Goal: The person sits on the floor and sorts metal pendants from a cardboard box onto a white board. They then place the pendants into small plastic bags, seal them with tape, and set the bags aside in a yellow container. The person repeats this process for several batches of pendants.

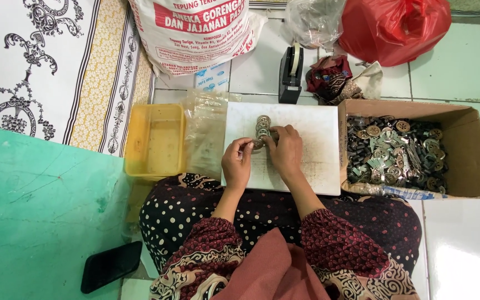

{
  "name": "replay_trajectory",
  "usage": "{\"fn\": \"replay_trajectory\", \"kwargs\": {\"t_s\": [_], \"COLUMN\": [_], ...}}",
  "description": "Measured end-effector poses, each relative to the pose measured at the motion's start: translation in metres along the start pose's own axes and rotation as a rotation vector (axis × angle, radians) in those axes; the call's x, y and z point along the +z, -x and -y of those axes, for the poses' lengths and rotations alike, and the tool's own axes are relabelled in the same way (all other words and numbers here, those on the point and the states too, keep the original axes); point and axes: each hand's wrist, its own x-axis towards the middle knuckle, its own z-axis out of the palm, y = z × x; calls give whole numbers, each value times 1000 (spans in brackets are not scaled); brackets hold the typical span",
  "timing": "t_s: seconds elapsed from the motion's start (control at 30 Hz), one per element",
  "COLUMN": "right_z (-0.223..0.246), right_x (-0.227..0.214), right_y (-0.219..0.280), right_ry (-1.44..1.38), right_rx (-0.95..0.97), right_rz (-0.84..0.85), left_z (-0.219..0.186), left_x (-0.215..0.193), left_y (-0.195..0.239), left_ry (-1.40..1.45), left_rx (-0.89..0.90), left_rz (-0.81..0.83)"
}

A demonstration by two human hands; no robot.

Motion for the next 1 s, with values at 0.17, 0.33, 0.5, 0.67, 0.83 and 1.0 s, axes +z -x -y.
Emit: {"fn": "replay_trajectory", "kwargs": {"t_s": [0.17, 0.33, 0.5, 0.67, 0.83, 1.0], "right_z": [13, 31, 18, 3, -28, -18], "right_x": [-16, -37, -33, -34, -33, -37], "right_y": [1, 17, 24, 23, -8, -33], "right_ry": [-129, -458, -498, -491, -458, -387], "right_rx": [39, 128, 126, 161, 255, 206], "right_rz": [19, 110, 187, 181, 105, 71], "left_z": [2, 3, 5, 1, 5, -4], "left_x": [1, 1, 2, 0, 1, 6], "left_y": [-1, 0, 0, -2, -3, -4], "left_ry": [-8, -4, 1, -9, -52, -82], "left_rx": [7, -9, 16, 56, 110, 74], "left_rz": [3, 7, 32, 16, 77, 48]}}
